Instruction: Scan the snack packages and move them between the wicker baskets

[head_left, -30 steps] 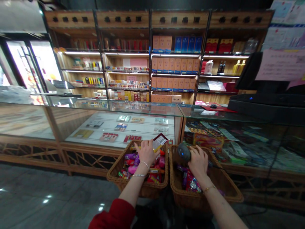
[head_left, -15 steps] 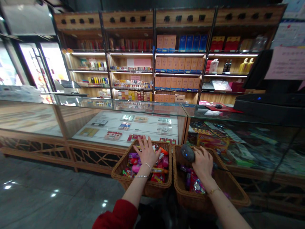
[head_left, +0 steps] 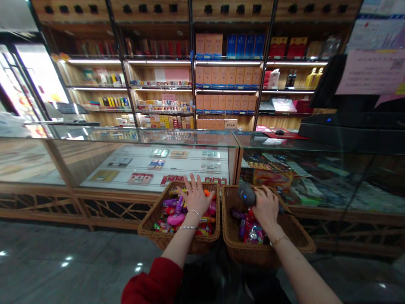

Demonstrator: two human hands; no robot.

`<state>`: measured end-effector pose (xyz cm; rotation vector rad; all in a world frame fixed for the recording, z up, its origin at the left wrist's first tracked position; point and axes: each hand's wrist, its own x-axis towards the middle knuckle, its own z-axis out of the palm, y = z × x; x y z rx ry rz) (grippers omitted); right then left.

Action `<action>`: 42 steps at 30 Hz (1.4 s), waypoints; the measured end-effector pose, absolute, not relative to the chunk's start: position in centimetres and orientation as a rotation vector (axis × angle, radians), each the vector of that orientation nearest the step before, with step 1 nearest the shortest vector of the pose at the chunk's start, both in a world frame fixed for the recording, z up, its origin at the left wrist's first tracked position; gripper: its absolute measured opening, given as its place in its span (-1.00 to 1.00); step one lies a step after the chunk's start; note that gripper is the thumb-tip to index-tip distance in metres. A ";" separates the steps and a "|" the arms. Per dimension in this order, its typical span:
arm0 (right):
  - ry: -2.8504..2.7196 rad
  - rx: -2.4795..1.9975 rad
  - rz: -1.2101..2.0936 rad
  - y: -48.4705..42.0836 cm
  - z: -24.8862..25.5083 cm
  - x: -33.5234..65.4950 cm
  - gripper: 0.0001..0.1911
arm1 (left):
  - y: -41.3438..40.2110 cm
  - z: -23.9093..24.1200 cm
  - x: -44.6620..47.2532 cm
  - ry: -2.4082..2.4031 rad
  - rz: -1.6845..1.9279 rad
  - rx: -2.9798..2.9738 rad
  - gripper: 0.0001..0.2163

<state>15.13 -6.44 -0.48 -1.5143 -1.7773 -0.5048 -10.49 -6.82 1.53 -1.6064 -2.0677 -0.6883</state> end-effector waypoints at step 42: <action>-1.883 -2.087 -0.399 -3.9 -0.6 23.5 -0.63 | 4.3 -2.2 6.6 -1.075 0.036 -2.577 -0.76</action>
